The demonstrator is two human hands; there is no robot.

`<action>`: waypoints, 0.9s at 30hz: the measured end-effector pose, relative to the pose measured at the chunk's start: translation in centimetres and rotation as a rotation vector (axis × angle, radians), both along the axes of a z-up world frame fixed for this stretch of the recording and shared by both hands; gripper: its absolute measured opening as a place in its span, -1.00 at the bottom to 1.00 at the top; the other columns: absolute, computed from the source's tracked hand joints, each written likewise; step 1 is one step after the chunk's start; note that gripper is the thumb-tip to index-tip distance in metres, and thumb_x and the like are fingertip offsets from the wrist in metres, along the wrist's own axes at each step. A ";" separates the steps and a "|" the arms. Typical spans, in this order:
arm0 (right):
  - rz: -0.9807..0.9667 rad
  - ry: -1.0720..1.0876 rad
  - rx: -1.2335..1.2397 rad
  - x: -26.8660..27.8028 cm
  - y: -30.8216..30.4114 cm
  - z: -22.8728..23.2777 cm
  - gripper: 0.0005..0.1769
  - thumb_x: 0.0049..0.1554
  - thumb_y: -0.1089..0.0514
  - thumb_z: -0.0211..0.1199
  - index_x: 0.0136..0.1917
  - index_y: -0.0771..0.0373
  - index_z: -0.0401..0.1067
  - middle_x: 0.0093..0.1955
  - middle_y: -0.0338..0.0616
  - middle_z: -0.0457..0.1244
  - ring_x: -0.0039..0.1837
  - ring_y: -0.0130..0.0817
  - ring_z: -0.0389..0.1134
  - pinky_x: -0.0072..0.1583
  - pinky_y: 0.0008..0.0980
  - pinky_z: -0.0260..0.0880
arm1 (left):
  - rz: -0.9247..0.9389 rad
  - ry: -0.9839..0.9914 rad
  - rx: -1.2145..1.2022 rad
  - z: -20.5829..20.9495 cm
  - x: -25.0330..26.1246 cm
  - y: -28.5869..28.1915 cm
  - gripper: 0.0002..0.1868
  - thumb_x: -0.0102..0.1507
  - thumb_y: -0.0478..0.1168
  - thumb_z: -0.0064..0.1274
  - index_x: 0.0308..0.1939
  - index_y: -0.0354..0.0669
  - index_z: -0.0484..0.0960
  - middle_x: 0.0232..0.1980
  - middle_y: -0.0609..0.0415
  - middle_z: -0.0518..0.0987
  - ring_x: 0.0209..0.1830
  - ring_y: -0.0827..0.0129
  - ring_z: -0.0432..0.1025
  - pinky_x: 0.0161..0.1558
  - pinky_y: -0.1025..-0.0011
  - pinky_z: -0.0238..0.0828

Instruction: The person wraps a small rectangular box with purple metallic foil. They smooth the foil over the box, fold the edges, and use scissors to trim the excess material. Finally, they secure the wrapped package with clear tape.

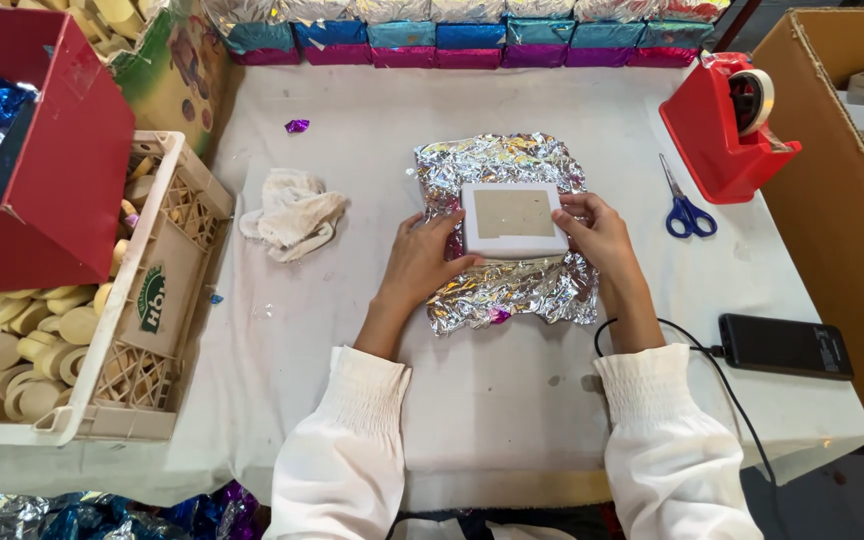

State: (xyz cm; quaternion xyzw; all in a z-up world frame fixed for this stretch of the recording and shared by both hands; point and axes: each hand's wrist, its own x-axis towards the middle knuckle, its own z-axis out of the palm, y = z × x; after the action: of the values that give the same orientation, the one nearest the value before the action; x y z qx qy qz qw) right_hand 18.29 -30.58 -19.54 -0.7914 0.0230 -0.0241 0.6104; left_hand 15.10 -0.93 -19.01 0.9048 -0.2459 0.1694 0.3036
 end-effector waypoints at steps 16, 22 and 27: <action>0.056 -0.119 -0.096 1.7 -2.0 -3.5 -0.49 0.18 0.51 0.03 0.37 0.29 0.33 0.18 -0.11 0.41 -0.04 -0.53 0.40 -0.12 -0.50 0.42 | -0.064 -0.030 -0.137 -1.4 -0.3 -1.3 -0.30 0.24 0.01 0.25 0.39 -0.10 0.36 -0.22 -0.18 0.67 -0.19 0.02 0.57 0.42 0.07 0.21; -0.016 -0.232 -0.213 1.5 -1.7 -3.4 -0.54 0.10 0.45 0.21 0.28 0.28 0.41 0.09 -0.14 0.43 -0.02 -0.53 0.44 -0.07 -0.48 0.45 | -0.049 -0.033 -0.142 -1.8 -0.3 -1.4 -0.33 0.26 -0.03 0.24 0.40 -0.06 0.37 -0.17 -0.19 0.68 -0.16 0.01 0.58 0.31 0.08 0.26; -0.161 -0.285 -0.438 -0.9 0.1 0.1 -0.56 0.02 0.35 0.40 0.19 0.20 0.52 -0.02 -0.14 0.43 -0.08 -0.42 0.44 -0.03 -0.43 0.46 | -0.024 0.083 -0.135 -0.9 -0.6 -1.4 -0.28 0.24 0.00 0.26 0.43 0.00 0.34 -0.26 -0.16 0.68 -0.16 0.02 0.59 0.33 0.10 0.29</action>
State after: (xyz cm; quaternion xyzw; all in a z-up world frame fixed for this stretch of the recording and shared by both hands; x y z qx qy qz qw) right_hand 17.39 -30.45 -19.46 -0.8889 -0.0063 -0.1881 0.4177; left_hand 14.53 -2.32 -19.92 0.8853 -0.2321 0.1442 0.3762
